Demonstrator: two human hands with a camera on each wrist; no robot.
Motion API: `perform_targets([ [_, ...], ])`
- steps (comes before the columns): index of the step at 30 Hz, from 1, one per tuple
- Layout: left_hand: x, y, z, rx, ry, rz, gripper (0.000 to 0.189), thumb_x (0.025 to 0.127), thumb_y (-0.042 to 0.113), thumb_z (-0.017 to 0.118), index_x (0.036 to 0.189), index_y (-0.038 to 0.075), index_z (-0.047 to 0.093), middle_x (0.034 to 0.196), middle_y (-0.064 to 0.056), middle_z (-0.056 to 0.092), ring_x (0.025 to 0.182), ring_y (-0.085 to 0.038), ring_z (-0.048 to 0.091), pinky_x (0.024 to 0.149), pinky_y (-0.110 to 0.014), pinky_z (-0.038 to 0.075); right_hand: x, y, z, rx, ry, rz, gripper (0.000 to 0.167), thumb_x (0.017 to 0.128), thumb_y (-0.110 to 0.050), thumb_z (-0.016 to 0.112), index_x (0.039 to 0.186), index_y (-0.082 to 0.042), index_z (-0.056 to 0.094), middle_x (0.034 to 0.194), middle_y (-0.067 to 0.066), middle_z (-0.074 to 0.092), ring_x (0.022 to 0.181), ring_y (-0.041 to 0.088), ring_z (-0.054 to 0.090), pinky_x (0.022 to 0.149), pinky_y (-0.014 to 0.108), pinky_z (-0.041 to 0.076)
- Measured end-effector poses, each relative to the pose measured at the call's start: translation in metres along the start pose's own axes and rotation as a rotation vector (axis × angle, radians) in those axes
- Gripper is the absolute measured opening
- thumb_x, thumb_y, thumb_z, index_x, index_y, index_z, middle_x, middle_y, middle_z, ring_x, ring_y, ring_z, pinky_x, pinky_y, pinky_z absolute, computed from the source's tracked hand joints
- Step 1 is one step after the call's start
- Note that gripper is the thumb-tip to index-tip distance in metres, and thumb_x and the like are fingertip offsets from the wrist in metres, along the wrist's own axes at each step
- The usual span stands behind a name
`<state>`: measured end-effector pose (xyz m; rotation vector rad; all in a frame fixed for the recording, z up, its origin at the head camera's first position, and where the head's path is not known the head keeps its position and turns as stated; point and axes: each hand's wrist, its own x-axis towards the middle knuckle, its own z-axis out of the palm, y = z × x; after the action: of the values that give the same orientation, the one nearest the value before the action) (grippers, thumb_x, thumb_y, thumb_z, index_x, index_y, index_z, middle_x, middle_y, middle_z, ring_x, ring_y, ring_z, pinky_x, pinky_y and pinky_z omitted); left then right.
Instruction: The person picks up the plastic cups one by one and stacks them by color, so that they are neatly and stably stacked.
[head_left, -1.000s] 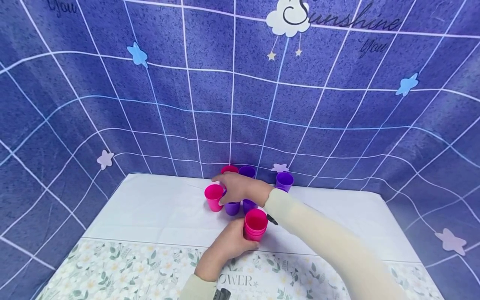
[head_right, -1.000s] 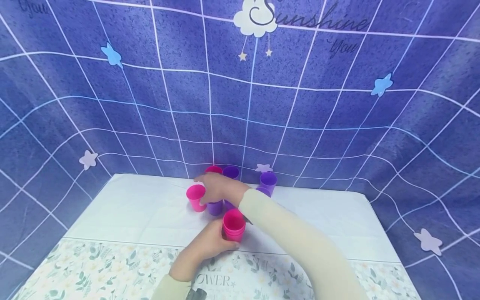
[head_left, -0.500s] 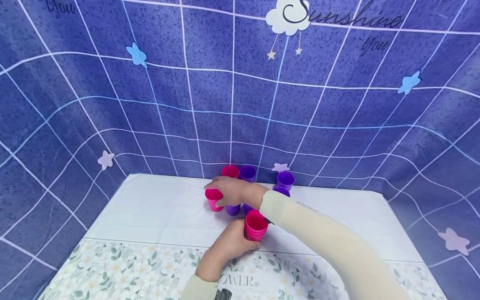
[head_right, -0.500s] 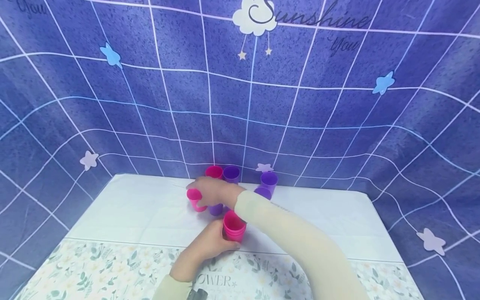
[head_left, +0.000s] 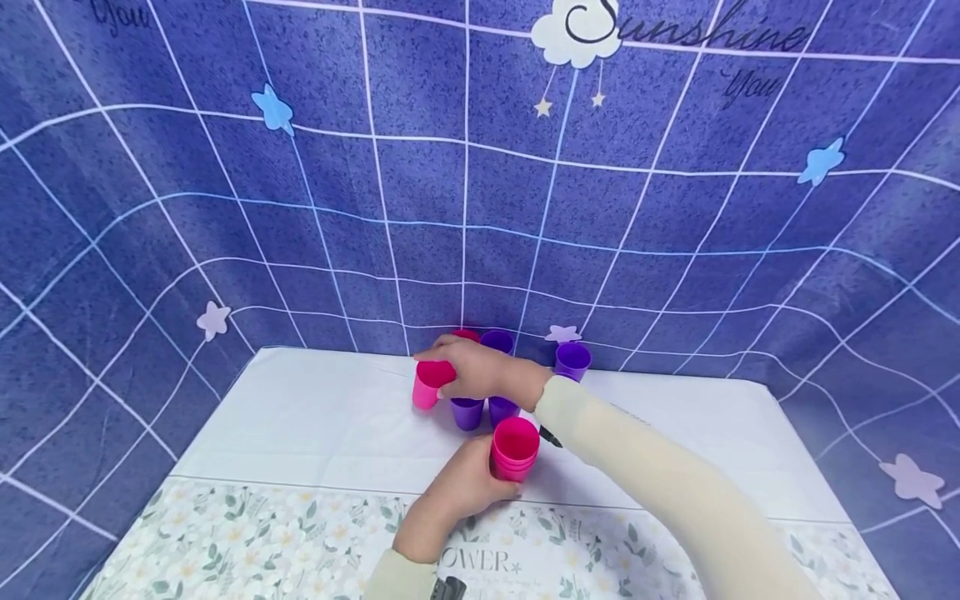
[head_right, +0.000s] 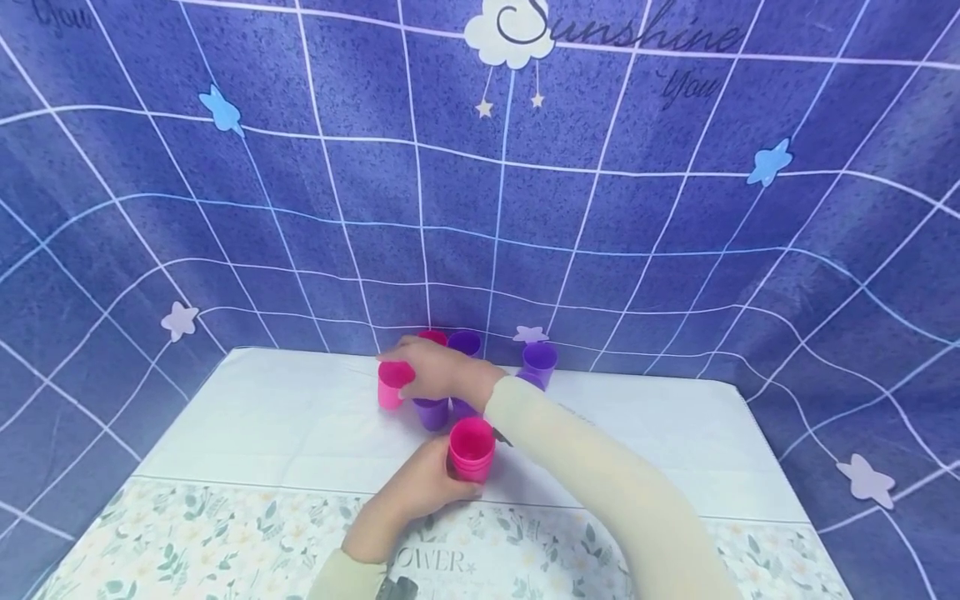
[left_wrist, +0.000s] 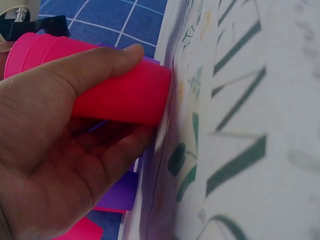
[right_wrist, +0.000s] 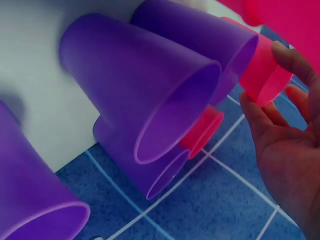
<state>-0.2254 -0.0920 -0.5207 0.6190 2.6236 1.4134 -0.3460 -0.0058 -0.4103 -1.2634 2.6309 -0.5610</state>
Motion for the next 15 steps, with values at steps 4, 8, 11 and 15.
perform_targets([
  [4, 0.000, -0.001, 0.000, 0.005, -0.001, 0.000, 0.058, 0.072, 0.011, 0.093, 0.124, 0.013, 0.069, 0.111, 0.001, 0.076, 0.106, -0.014, 0.071, 0.104, -0.039, 0.057, -0.007, 0.003, -0.006, 0.065, 0.072, -0.009, 0.061, 0.089, -0.010, 0.081, 0.147, -0.011, 0.062, 0.139, 0.014, 0.064, 0.126, 0.026, 0.063, 0.105, 0.038, 0.058],
  [8, 0.000, -0.003, 0.001, 0.004, 0.003, 0.006, 0.059, 0.071, 0.011, 0.093, 0.124, 0.012, 0.069, 0.110, 0.001, 0.075, 0.105, -0.014, 0.071, 0.103, -0.038, 0.058, -0.013, 0.005, -0.010, 0.116, 0.147, -0.030, 0.060, 0.086, -0.010, 0.084, 0.143, -0.009, 0.064, 0.137, 0.013, 0.065, 0.123, 0.025, 0.065, 0.100, 0.033, 0.059],
  [11, 0.001, -0.004, 0.001, 0.002, 0.007, 0.006, 0.058, 0.071, 0.010, 0.093, 0.124, 0.012, 0.069, 0.109, 0.000, 0.075, 0.103, -0.014, 0.071, 0.102, -0.038, 0.058, -0.018, 0.005, -0.012, 0.142, 0.186, -0.050, 0.060, 0.085, -0.010, 0.084, 0.142, -0.008, 0.064, 0.138, 0.013, 0.065, 0.122, 0.025, 0.066, 0.100, 0.032, 0.059],
  [15, 0.000, -0.003, 0.001, 0.004, 0.002, 0.001, 0.057, 0.071, 0.010, 0.092, 0.123, 0.012, 0.069, 0.109, 0.000, 0.075, 0.102, -0.014, 0.071, 0.101, -0.038, 0.058, -0.027, 0.001, -0.017, 0.158, 0.220, -0.049, 0.061, 0.085, -0.011, 0.084, 0.142, -0.008, 0.064, 0.142, 0.015, 0.063, 0.127, 0.028, 0.065, 0.103, 0.036, 0.060],
])
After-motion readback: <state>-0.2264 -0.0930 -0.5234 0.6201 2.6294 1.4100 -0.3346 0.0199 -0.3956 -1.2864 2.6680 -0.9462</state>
